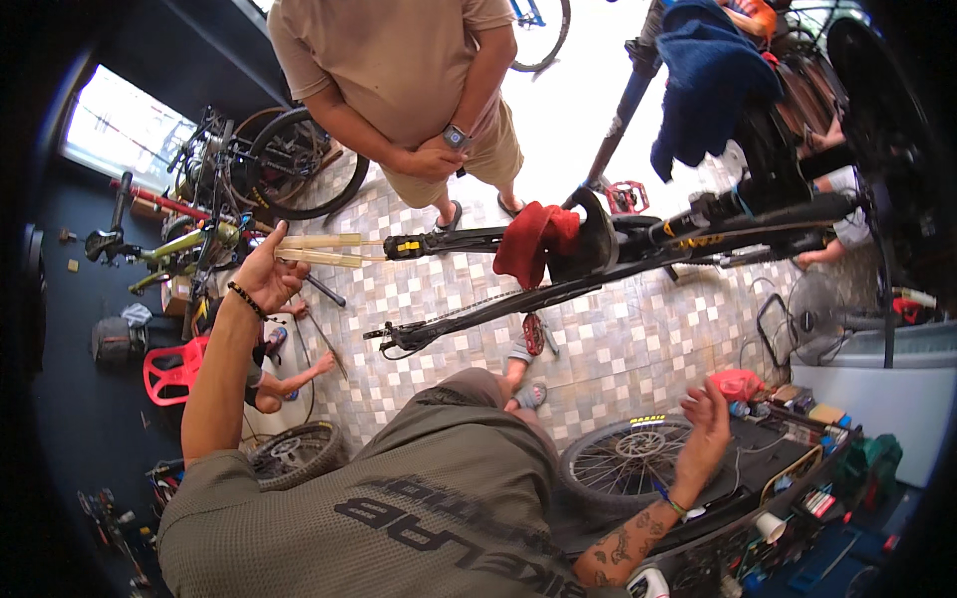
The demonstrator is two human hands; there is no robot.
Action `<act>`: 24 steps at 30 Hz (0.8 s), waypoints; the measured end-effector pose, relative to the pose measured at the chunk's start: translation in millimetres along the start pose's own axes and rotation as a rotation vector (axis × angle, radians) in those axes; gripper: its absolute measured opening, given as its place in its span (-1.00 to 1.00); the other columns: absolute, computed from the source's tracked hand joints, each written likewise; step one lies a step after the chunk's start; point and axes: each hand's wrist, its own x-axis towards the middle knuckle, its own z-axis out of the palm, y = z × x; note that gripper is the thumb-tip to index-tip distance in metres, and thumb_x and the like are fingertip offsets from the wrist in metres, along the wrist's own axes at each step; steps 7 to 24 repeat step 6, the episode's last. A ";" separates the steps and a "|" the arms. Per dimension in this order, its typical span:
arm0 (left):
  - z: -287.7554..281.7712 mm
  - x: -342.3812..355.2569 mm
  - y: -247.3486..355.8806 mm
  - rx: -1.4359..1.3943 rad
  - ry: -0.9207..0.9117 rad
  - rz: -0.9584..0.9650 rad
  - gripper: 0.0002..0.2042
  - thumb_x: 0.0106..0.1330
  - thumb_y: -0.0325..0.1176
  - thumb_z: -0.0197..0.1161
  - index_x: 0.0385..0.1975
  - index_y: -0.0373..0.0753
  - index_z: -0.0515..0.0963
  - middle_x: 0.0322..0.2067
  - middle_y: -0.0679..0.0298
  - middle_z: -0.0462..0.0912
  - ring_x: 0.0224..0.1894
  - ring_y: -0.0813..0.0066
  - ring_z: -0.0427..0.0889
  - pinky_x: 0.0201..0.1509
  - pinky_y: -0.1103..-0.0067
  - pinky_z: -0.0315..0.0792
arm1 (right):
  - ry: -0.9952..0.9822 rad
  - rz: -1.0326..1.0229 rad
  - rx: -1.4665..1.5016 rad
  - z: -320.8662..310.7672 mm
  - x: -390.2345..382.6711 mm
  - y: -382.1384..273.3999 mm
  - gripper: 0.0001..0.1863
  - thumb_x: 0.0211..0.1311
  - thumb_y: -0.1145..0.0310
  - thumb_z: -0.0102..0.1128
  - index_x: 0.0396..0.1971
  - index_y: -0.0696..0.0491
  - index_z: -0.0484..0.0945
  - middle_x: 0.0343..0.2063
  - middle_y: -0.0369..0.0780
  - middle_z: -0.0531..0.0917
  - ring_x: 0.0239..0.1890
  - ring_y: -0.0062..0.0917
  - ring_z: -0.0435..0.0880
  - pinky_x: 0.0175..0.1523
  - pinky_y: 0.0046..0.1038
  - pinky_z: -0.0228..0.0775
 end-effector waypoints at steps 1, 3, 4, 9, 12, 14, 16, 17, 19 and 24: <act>5.8 -6.6 -2.9 0.076 0.046 0.057 -0.41 0.51 0.30 0.20 -0.02 -0.23 0.50 -0.34 0.22 0.62 -0.45 0.45 0.63 -0.63 0.68 0.40 | 0.034 -0.006 -0.014 -19.3 11.3 0.1 -0.47 0.68 0.02 0.05 0.36 0.12 0.54 0.00 -0.14 0.76 -0.05 -0.47 0.75 0.11 -0.40 0.58; 25.3 -7.9 -8.5 0.080 0.139 0.109 -0.41 0.46 0.37 0.21 -0.02 -0.12 0.57 -0.37 0.35 0.64 -0.50 0.54 0.55 -0.62 0.66 0.24 | 0.155 0.014 -0.099 -70.8 36.6 8.7 -0.44 0.70 -0.03 -0.01 0.38 0.09 0.53 0.03 -0.14 0.76 -0.05 -0.46 0.75 0.13 -0.38 0.55; 32.2 -6.8 -10.4 0.072 0.169 0.143 -0.39 0.44 0.39 0.21 0.00 -0.12 0.59 -0.36 0.37 0.66 -0.50 0.56 0.54 -0.61 0.65 0.22 | 0.237 0.007 -0.133 -102.1 49.2 15.8 -0.43 0.69 -0.04 -0.01 0.40 0.06 0.52 0.05 -0.14 0.76 -0.03 -0.45 0.75 0.14 -0.36 0.55; 35.6 -10.7 -15.3 0.048 0.224 0.173 -0.36 0.42 0.42 0.21 0.02 -0.11 0.61 -0.36 0.39 0.68 -0.51 0.57 0.52 -0.60 0.64 0.20 | 0.291 -0.005 -0.171 -136.1 77.5 19.0 -0.42 0.69 -0.06 -0.02 0.42 0.04 0.51 0.07 -0.14 0.76 -0.01 -0.45 0.75 0.16 -0.34 0.54; 35.6 -10.7 -15.3 0.048 0.224 0.173 -0.36 0.42 0.42 0.21 0.02 -0.11 0.61 -0.36 0.39 0.68 -0.51 0.57 0.52 -0.60 0.64 0.20 | 0.291 -0.005 -0.171 -136.1 77.5 19.0 -0.42 0.69 -0.06 -0.02 0.42 0.04 0.51 0.07 -0.14 0.76 -0.01 -0.45 0.75 0.16 -0.34 0.54; 35.6 -10.7 -15.3 0.048 0.224 0.173 -0.36 0.42 0.42 0.21 0.02 -0.11 0.61 -0.36 0.39 0.68 -0.51 0.57 0.52 -0.60 0.64 0.20 | 0.291 -0.005 -0.171 -136.1 77.5 19.0 -0.42 0.69 -0.06 -0.02 0.42 0.04 0.51 0.07 -0.14 0.76 -0.01 -0.45 0.75 0.16 -0.34 0.54; 35.6 -10.7 -15.3 0.048 0.224 0.173 -0.36 0.42 0.42 0.21 0.02 -0.11 0.61 -0.36 0.39 0.68 -0.51 0.57 0.52 -0.60 0.64 0.20 | 0.291 -0.005 -0.171 -136.1 77.5 19.0 -0.42 0.69 -0.06 -0.02 0.42 0.04 0.51 0.07 -0.14 0.76 -0.01 -0.45 0.75 0.16 -0.34 0.54; 35.6 -10.7 -15.3 0.048 0.224 0.173 -0.36 0.42 0.42 0.21 0.02 -0.11 0.61 -0.36 0.39 0.68 -0.51 0.57 0.52 -0.60 0.64 0.20 | 0.291 -0.005 -0.171 -136.1 77.5 19.0 -0.42 0.69 -0.06 -0.02 0.42 0.04 0.51 0.07 -0.14 0.76 -0.01 -0.45 0.75 0.16 -0.34 0.54; 35.6 -10.7 -15.3 0.048 0.224 0.173 -0.36 0.42 0.42 0.21 0.02 -0.11 0.61 -0.36 0.39 0.68 -0.51 0.57 0.52 -0.60 0.64 0.20 | 0.291 -0.005 -0.171 -136.1 77.5 19.0 -0.42 0.69 -0.06 -0.02 0.42 0.04 0.51 0.07 -0.14 0.76 -0.01 -0.45 0.75 0.16 -0.34 0.54; 35.6 -10.7 -15.3 0.048 0.224 0.173 -0.36 0.42 0.42 0.21 0.02 -0.11 0.61 -0.36 0.39 0.68 -0.51 0.57 0.52 -0.60 0.64 0.20 | 0.291 -0.005 -0.171 -136.1 77.5 19.0 -0.42 0.69 -0.06 -0.02 0.42 0.04 0.51 0.07 -0.14 0.76 -0.01 -0.45 0.75 0.16 -0.34 0.54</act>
